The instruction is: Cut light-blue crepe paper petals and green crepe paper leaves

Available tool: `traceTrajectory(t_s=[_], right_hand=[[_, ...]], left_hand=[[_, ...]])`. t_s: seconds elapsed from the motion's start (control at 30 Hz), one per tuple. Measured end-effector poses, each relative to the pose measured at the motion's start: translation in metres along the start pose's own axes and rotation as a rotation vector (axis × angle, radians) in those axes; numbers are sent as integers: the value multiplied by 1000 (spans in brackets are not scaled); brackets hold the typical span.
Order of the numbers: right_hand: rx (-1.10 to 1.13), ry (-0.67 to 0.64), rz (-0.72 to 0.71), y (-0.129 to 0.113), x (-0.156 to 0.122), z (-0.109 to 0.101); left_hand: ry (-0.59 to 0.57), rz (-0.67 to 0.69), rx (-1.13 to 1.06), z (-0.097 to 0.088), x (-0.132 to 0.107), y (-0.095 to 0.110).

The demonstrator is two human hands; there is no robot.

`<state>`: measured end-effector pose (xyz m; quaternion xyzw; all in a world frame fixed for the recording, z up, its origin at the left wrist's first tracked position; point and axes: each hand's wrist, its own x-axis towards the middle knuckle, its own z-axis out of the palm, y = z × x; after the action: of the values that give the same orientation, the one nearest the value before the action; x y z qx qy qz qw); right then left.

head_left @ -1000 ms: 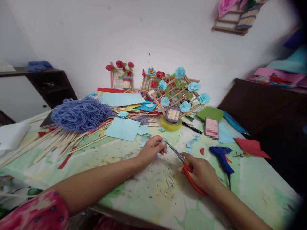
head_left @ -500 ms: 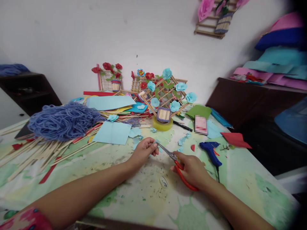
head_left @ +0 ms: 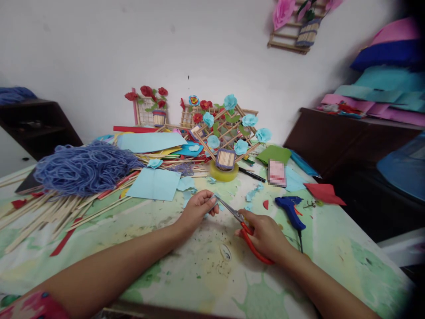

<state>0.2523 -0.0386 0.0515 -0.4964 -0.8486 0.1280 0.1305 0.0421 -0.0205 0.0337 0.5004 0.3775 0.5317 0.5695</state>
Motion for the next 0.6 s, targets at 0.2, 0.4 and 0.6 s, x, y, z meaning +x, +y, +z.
traceTrajectory(t_s=[0.2, 0.4, 0.6], right_hand=[[-61, 7, 15, 0, 0, 0], [-93, -5, 18, 1, 1, -1], [-97, -22, 37, 1, 1, -1]], left_hand=[[-9, 2, 25, -1, 1, -1], [-14, 3, 64, 0, -1, 2], [-8, 3, 75, 1, -2, 2]])
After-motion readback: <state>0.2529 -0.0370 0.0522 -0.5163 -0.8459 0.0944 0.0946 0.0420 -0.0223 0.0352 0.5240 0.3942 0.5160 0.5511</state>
